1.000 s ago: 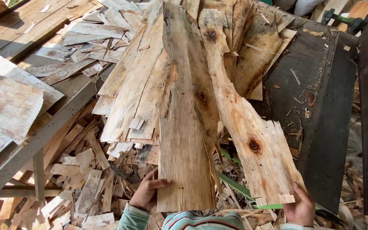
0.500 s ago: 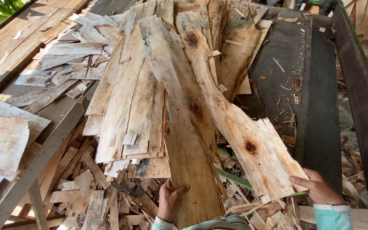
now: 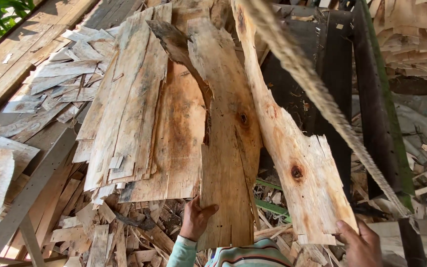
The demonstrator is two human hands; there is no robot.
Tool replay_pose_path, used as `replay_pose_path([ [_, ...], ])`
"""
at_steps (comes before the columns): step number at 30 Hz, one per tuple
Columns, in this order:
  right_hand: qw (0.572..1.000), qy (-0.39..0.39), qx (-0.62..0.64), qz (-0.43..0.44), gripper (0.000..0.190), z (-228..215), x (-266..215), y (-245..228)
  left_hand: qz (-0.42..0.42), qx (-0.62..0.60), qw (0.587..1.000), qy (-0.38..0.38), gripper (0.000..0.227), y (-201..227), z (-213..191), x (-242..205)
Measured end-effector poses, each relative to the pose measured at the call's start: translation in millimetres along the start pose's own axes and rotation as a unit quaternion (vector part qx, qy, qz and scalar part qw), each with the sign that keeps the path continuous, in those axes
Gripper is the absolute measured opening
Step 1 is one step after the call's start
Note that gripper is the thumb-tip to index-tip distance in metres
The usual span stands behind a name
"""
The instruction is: The recorder selects thin wood sheets or bark, trims the edges using a manual lever-action cutting tool, and sorts the pieces into a stack.
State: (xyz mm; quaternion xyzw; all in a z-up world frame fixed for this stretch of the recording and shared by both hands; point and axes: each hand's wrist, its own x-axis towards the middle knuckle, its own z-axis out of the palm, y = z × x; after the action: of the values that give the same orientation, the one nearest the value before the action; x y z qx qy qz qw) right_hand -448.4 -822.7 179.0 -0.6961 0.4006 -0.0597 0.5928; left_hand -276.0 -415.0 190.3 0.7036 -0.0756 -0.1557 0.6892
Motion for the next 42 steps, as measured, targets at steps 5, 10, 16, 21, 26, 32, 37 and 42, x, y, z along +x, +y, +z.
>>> replay_pose_path([
  [5,0.991,-0.099,-0.088,-0.018,0.038,-13.3,58.0,178.1,-0.138,-0.067,0.985,0.084,0.034,-87.6,6.5,-2.6],
  [10,0.959,-0.163,0.097,0.209,0.054,-27.2,29.0,141.1,-0.166,-0.073,0.98,0.08,0.051,-79.6,20.9,-12.5],
  [16,0.94,-0.249,0.077,0.221,0.065,-32.2,71.0,163.1,-0.179,-0.164,0.966,0.095,0.048,-104.4,-1.8,-2.5],
  [21,0.964,-0.241,0.062,0.096,0.066,-16.4,94.9,181.8,-0.178,-0.164,0.965,0.099,0.038,-82.0,7.6,15.3],
  [26,0.937,-0.211,0.108,0.256,0.062,-23.0,92.6,203.4,-0.032,0.015,0.993,0.117,0.041,-22.9,5.1,18.1],
  [32,0.945,-0.183,0.186,0.197,0.071,-4.4,75.6,194.7,-0.05,0.057,0.989,0.123,0.036,41.6,-27.1,30.3],
  [37,0.984,-0.09,-0.146,0.057,0.091,15.4,59.0,127.1,0.087,0.121,0.984,0.1,0.033,-16.2,-33.0,65.8],
  [42,0.813,0.093,-0.508,-0.271,0.093,64.5,19.5,11.5,0.074,0.255,0.96,0.09,0.039,-38.3,10.6,90.6],
])
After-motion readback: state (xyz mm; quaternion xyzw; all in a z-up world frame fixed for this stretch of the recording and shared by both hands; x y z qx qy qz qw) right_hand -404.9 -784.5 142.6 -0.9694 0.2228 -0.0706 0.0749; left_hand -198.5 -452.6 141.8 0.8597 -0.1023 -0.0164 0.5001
